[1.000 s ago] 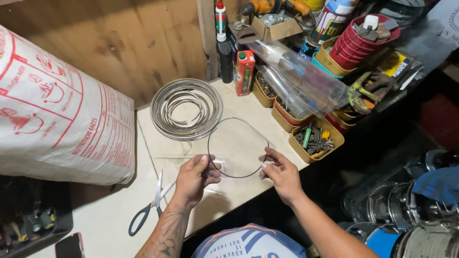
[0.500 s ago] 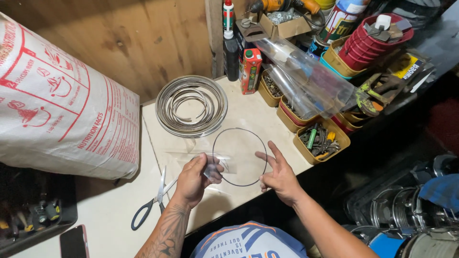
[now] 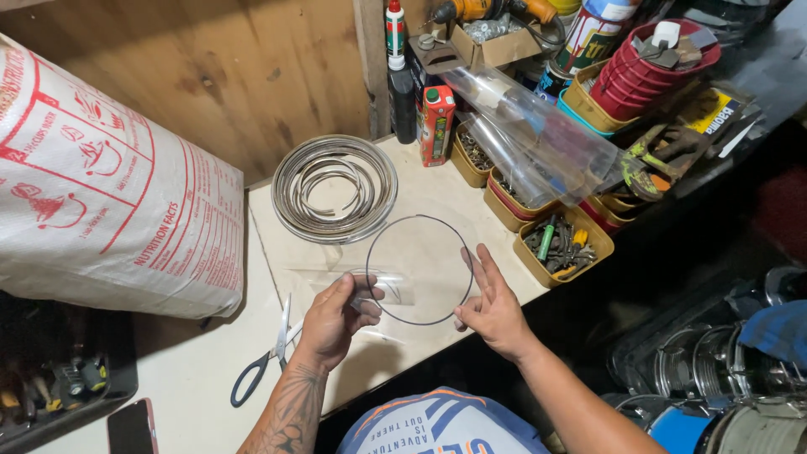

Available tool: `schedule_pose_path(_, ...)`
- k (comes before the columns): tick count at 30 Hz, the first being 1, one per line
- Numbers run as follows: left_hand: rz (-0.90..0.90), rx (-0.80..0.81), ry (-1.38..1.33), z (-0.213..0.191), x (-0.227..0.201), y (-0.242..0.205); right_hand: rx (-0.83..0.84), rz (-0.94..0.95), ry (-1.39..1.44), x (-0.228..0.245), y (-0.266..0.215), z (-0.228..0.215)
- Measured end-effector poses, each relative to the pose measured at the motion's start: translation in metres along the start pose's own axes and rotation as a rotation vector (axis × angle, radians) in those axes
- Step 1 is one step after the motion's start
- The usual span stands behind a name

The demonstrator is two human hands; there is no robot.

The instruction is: The person uses scissors to cut circular shapes from a sheet of clear plastic. They trace the circles with a marker, cut them out, and then place the cut pieces onto metal rings.

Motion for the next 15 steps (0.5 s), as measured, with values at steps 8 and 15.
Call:
schedule_pose_path(8, -0.094, -0.129, 0.182, -0.007, 0.009, 0.0, -0.239, -0.029, -0.779, 0.023, -0.002, -0.022)
schedule_pose_path(15, -0.304, -0.22, 0.205, -0.034, 0.041, -0.023, -0.31, -0.016, -1.469, 0.011, -0.004, -0.116)
Point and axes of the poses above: each hand's wrist, its own y-axis towards the middle knuckle, its own z-axis out of the palm, x = y × z, the point moved 3 cm from there along y, towards the middle knuckle, and after that the axes turned 14 degrees about y, right-handed, at the moved point
